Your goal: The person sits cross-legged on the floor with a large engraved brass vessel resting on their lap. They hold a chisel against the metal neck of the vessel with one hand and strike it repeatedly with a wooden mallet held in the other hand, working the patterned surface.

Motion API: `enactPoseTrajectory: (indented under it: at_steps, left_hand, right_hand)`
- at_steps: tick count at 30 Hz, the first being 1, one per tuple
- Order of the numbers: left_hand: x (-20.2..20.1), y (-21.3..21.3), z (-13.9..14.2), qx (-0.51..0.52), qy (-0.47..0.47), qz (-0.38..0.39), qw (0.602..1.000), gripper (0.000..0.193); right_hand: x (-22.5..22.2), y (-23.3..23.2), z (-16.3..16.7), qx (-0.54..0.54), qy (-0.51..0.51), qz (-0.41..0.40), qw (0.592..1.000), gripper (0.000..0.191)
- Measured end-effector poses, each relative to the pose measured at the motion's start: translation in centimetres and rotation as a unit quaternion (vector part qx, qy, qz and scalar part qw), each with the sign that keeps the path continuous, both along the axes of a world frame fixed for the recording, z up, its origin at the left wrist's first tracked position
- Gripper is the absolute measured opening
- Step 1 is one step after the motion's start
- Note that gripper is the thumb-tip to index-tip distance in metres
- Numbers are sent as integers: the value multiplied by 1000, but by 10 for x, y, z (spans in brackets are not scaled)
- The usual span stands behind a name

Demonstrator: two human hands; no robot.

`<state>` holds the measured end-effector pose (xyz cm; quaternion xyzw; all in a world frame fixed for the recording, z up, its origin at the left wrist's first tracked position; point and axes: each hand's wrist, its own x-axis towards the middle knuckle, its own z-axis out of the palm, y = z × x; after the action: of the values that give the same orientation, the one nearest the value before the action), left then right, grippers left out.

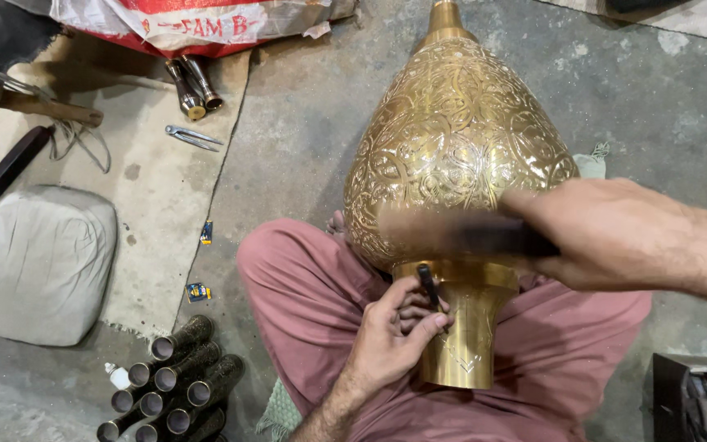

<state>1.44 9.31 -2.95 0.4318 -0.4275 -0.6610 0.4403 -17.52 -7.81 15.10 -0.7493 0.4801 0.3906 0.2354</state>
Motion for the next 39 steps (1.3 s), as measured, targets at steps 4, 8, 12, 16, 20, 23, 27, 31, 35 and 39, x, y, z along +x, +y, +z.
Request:
enactPoseTrajectory:
  at_steps: [4,8,12,16,20,23,27,31,35,39]
  left_hand:
    - [-4,6,-4,21,19,18,999,38]
    - [-9,10,-4,46,40,41,997,39]
    - [-11,13,-4,76,31,58,995,42]
    - [-16,15,-3,69,48,69,994,36]
    - [-19,18,1,62,56,90,992,36]
    - [-18,20,4,44,40,85,995,40]
    - [-15,18,3,65,49,67,994,42]
    - [-16,17,1,66,60,63,994,35]
    - [-19,19,-1,70,66,75,993,35]
    - [-20,21,0,80,58,88,991,39]
  right_hand:
    - [-5,-2,-9,-39,-74,67,994,39]
    - [-7,-4,-15,-5,6,140,990,41]
    - [1,-3,-12,-48,-41,108,992,35]
    - [13,-2,-1,-7,-13,96,995,32]
    - [21,0,3,-29,-13,125,992,39]
    - [19,1,0,-38,-32,80,996,30]
    - [12,2,-7,-41,-63,108,991,37]
    - [7,3,-11,-41,-62,125,989,41]
    - [7,1,-9,12,-11,144,989,36]
    - [11,-1,-6,-40,-52,102,993,39]
